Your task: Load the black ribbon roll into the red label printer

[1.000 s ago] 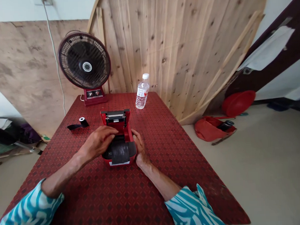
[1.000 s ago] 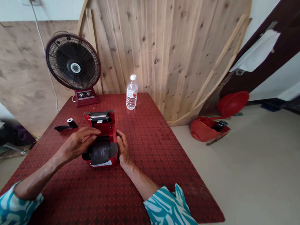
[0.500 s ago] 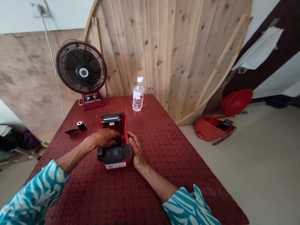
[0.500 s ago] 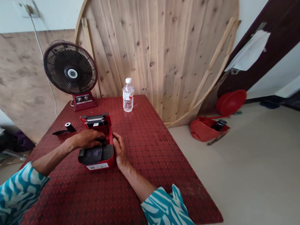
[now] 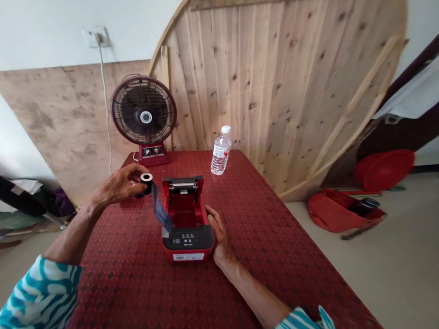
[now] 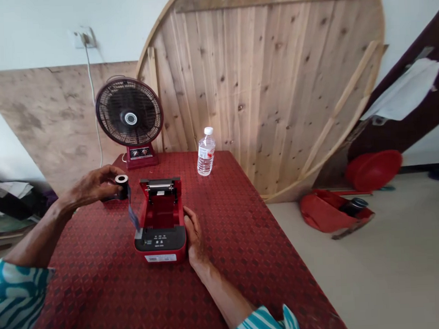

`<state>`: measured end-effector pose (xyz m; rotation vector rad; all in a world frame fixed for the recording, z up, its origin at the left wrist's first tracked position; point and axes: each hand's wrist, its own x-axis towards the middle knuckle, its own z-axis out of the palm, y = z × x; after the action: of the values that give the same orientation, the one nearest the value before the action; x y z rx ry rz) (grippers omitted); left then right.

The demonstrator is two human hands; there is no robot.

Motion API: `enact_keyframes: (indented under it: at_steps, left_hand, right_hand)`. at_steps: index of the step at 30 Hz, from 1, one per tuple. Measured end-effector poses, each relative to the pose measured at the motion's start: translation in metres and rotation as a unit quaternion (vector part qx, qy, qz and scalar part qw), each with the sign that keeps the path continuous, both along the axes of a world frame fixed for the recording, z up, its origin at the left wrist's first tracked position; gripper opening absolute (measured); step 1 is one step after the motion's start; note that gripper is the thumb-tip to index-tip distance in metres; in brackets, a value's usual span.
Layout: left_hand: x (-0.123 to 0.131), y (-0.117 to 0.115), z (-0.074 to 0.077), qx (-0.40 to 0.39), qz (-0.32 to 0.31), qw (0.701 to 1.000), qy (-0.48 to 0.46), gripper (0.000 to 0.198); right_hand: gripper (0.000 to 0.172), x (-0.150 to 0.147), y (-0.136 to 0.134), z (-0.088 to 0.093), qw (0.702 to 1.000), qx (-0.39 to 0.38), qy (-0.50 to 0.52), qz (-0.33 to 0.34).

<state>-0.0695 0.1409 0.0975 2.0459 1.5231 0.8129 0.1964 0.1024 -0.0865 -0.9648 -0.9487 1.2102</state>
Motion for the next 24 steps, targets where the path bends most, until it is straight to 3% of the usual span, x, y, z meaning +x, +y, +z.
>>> enact_keyframes:
  at_steps: [3, 7, 11, 15, 19, 24]
  left_hand:
    - [-0.013, 0.030, -0.018, 0.017, 0.037, 0.996, 0.080, 0.029]
    - [-0.006, 0.061, -0.043, 0.002, 0.024, 0.980, 0.199, 0.030]
    - [0.013, 0.080, -0.065, -0.040, 0.032, 0.964, 0.260, 0.017]
    - [0.020, 0.087, -0.083, -0.072, 0.045, 0.951, 0.298, 0.027]
    - [0.016, 0.086, -0.088, -0.071, 0.043, 0.957, 0.279, 0.027]
    - [-0.017, 0.081, -0.068, -0.037, 0.054, 0.978, 0.197, 0.044]
  right_hand:
    - [0.047, 0.001, -0.001, 0.003, 1.000, -0.001, 0.003, 0.007]
    - [0.049, 0.002, -0.001, 0.002, 1.000, -0.017, 0.004, 0.022]
    - [0.049, 0.003, 0.000, 0.000, 1.000, -0.015, 0.000, 0.019]
    - [0.049, 0.002, -0.001, 0.002, 1.000, -0.015, 0.004, 0.021]
    - [0.049, 0.003, -0.001, 0.004, 1.000, -0.013, -0.009, 0.009]
    - [0.051, 0.003, -0.001, 0.002, 1.000, -0.016, -0.003, 0.020]
